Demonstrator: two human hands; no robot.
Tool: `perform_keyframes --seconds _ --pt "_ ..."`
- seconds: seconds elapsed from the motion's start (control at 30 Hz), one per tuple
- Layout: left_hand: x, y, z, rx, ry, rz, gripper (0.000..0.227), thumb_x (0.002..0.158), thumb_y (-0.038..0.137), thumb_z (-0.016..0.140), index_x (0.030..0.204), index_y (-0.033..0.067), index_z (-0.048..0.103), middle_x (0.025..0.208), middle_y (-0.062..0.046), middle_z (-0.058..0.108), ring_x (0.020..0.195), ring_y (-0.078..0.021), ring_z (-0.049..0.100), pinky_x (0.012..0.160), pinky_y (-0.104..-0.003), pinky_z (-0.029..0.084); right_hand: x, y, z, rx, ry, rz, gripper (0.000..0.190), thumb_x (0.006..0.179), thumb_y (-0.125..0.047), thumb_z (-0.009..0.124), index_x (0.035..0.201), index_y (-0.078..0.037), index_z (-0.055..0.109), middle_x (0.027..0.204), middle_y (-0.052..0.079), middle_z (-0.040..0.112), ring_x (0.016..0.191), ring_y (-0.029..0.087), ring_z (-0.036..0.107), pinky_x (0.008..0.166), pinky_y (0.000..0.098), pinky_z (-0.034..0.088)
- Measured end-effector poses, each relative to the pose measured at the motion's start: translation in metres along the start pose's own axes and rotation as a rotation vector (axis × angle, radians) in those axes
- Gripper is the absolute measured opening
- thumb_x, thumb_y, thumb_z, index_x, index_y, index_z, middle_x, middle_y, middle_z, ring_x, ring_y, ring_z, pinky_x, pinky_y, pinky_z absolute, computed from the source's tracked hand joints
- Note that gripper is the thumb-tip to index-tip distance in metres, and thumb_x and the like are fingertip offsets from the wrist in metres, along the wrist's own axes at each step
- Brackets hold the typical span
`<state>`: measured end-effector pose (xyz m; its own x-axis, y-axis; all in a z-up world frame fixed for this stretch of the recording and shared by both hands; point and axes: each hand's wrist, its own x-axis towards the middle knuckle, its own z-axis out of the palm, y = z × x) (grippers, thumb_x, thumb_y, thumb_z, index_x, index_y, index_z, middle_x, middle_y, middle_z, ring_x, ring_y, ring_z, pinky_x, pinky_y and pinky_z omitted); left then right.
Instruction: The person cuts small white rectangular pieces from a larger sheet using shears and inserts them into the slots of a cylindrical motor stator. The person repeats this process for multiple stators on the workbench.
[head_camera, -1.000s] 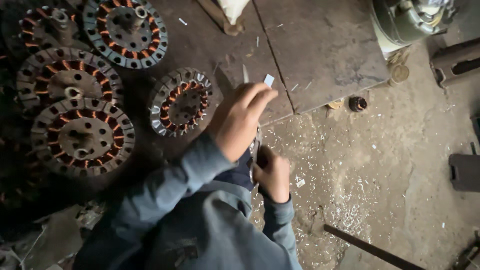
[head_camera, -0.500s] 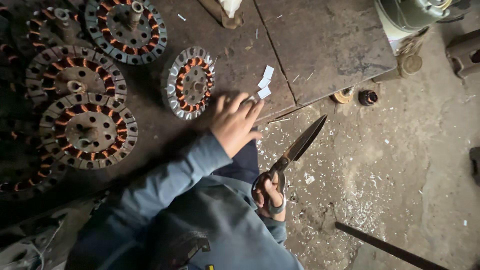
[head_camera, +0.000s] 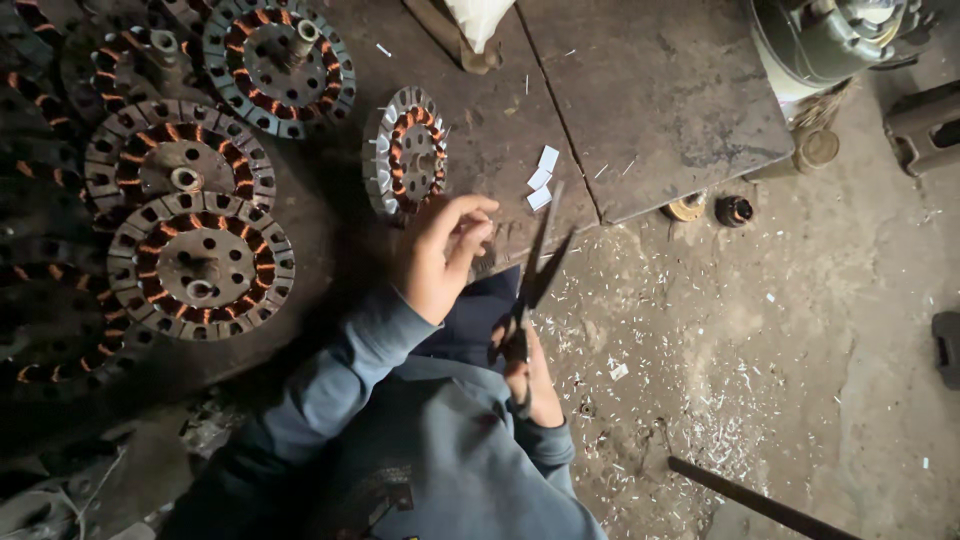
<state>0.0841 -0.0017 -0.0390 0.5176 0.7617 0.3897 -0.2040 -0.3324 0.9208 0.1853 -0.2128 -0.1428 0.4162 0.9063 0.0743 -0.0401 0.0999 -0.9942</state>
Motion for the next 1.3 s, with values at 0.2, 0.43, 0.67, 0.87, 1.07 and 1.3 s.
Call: perform_keyframes --seconds 0.2,0.43,0.67,0.87,1.07,1.3 --pt "0.006 -0.013 -0.007 -0.493 -0.039 -0.261 0.022 0.098 -0.008 0.061 0.119 -0.0040 0.066 0.106 -0.007 0.074 0.097 -0.0108 0.072 0.089 -0.026 0.059 0.019 -0.018 0.015 -0.194 0.042 0.238 0.094 0.070 -0.068 0.081 0.129 -0.003 0.050 0.099 0.000 0.052 0.077 0.010 0.051 0.065 0.0261 0.044" --pt "0.003 -0.019 -0.010 -0.505 -0.016 -0.320 0.027 0.094 -0.013 0.057 0.118 -0.0038 0.067 0.112 -0.006 0.075 0.098 -0.0099 0.070 0.085 -0.024 0.056 0.041 -0.052 0.028 -0.371 0.041 0.097 0.081 0.076 -0.066 0.081 0.117 -0.003 0.053 0.099 0.001 0.053 0.087 0.011 0.050 0.078 0.0255 0.046" --pt "0.002 -0.013 -0.014 -0.613 -0.049 -0.336 0.024 0.096 -0.011 0.060 0.118 -0.0021 0.066 0.110 -0.007 0.073 0.099 -0.0112 0.071 0.088 -0.026 0.060 0.046 -0.060 0.036 -0.377 0.065 0.103 0.058 0.082 -0.047 0.085 0.109 -0.004 0.054 0.093 -0.001 0.050 0.084 0.007 0.047 0.075 0.0233 0.042" --pt "0.003 -0.013 -0.021 -0.515 -0.051 -0.344 0.018 0.094 -0.009 0.064 0.110 -0.0033 0.065 0.111 -0.006 0.074 0.097 -0.0094 0.070 0.085 -0.024 0.058 0.042 -0.050 0.032 -0.294 0.105 0.168 0.026 0.077 -0.008 0.074 0.092 -0.005 0.054 0.078 -0.005 0.045 0.071 0.005 0.040 0.062 0.0226 0.033" --pt "0.000 -0.014 -0.025 -0.531 -0.076 -0.364 0.013 0.098 -0.006 0.069 0.111 -0.0046 0.067 0.100 -0.007 0.072 0.089 -0.0095 0.068 0.081 -0.024 0.057 0.037 -0.044 0.034 -0.277 0.158 0.109 0.018 0.069 0.003 0.066 0.080 -0.004 0.053 0.071 -0.004 0.046 0.065 0.005 0.042 0.056 0.0229 0.032" --pt "-0.001 -0.010 -0.028 -0.594 -0.112 -0.376 0.021 0.093 -0.006 0.067 0.114 -0.0035 0.066 0.104 -0.007 0.074 0.092 -0.0104 0.070 0.085 -0.026 0.058 0.040 -0.060 0.043 -0.322 0.199 0.124 0.019 0.076 -0.003 0.069 0.086 -0.006 0.053 0.073 -0.006 0.047 0.066 0.004 0.043 0.059 0.0212 0.037"
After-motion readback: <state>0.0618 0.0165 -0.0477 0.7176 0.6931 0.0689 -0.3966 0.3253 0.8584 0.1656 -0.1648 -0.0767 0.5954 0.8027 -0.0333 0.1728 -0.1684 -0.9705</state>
